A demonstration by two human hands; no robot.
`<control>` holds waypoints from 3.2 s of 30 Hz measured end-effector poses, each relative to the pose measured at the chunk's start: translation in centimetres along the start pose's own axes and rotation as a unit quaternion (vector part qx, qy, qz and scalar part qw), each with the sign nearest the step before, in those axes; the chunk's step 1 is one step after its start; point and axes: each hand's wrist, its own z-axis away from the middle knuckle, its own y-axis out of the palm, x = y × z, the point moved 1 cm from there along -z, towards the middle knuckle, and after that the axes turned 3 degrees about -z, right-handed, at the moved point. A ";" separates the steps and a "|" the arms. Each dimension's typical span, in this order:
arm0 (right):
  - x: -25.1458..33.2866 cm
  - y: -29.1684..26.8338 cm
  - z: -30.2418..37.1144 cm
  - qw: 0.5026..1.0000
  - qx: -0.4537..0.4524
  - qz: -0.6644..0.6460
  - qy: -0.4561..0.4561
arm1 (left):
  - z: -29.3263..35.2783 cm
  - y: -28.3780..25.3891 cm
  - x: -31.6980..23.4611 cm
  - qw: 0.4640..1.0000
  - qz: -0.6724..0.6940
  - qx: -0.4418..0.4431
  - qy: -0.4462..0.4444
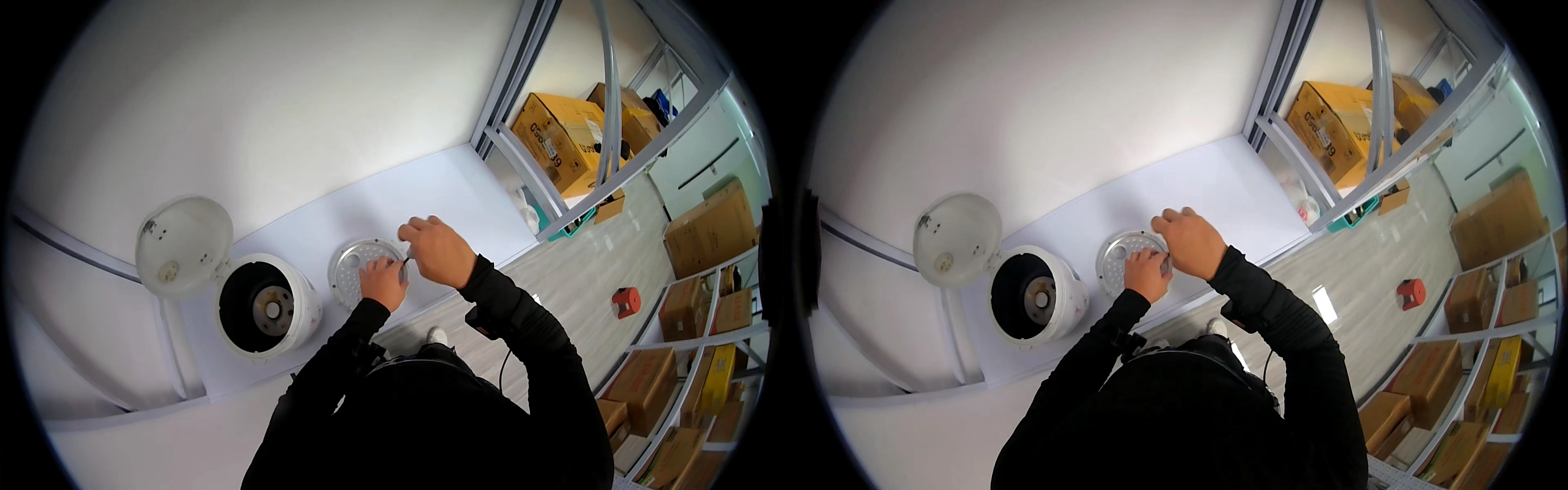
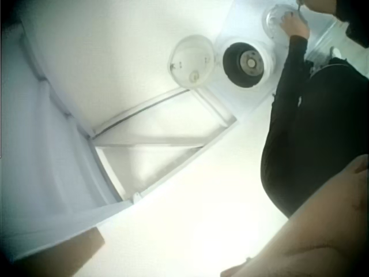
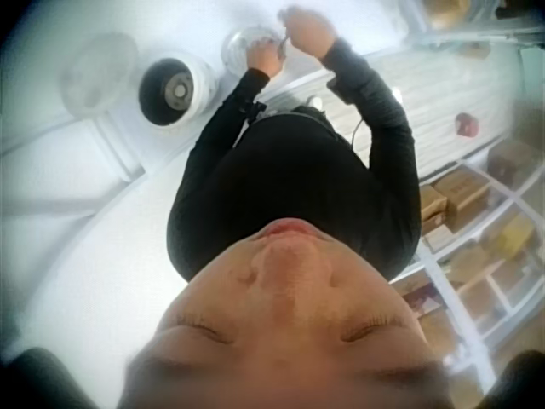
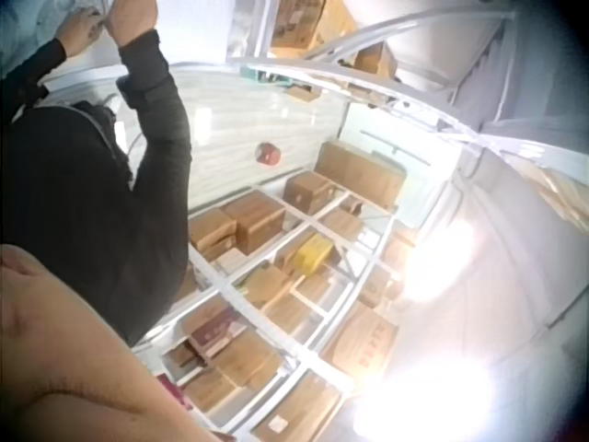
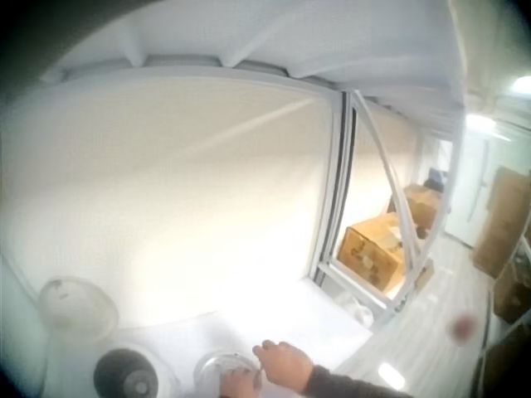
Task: The person uses a screwdriver to tighten screws on a perforated metal plate, then handles a white plastic cap and a white appliance lid. They place the metal plate into the appliance and continue tightening screws to secure it.
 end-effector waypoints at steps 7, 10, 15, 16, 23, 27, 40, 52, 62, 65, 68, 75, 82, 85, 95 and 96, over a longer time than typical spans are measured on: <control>0.3 -0.8 -0.9 0.994 0.050 0.029 0.091 | -1.0 0.4 -0.8 0.998 0.003 -0.012 -0.059; -2.1 0.0 -1.2 0.997 0.030 0.012 -0.069 | -1.2 1.1 -1.2 0.995 -0.001 -0.029 -0.094; -3.0 0.1 -1.4 0.995 0.040 -0.077 -0.050 | -1.7 2.0 -2.1 0.985 -0.018 -0.046 -0.164; -3.4 0.3 -1.6 0.995 0.051 -0.064 -0.054 | -1.7 2.1 -2.5 0.984 -0.022 -0.056 -0.169; -3.2 -1.0 -2.1 0.985 0.068 -0.081 -0.139 | -2.4 3.5 -2.8 0.969 -0.065 -0.080 -0.225; -4.8 -0.4 -2.4 0.990 0.109 -0.039 -0.077 | -2.8 2.8 -4.0 0.969 -0.042 -0.069 -0.233; -5.7 -2.8 -3.5 0.983 -0.015 -0.175 -0.053 | -2.4 3.1 -3.5 0.958 -0.020 -0.086 -0.274; -6.7 -4.1 -3.2 0.975 -0.061 -0.215 0.010 | -0.9 2.8 -2.6 0.968 -0.022 -0.149 -0.199; -6.4 -3.6 -2.0 0.974 -0.079 -0.210 0.035 | -1.3 1.5 -1.8 0.979 -0.034 -0.130 -0.152; -6.6 -3.3 -1.8 0.973 -0.092 -0.209 0.042 | -1.3 1.5 -1.7 0.983 -0.009 -0.100 -0.155; -6.4 -3.3 -1.9 0.970 -0.096 -0.215 0.053 | -1.2 1.5 -1.6 0.983 -0.002 -0.109 -0.145; -5.9 -2.4 -2.3 0.968 -0.104 -0.220 0.063 | -1.7 1.5 -0.5 0.984 0.000 -0.139 -0.109; -5.5 -0.5 -3.6 0.976 -0.132 -0.172 0.037 | -2.1 -1.7 -1.0 0.989 0.044 -0.052 -0.131; -4.8 -0.1 -4.0 0.975 -0.106 -0.189 0.053 | -2.1 -2.2 -0.4 0.986 0.043 -0.076 -0.144; -4.1 1.3 -5.1 0.978 -0.087 -0.183 0.051 | -2.4 0.2 3.1 0.988 -0.022 -0.108 -0.109; -4.1 1.5 -5.2 0.978 -0.086 -0.182 0.054 | -2.5 0.1 3.0 0.988 -0.025 -0.100 -0.111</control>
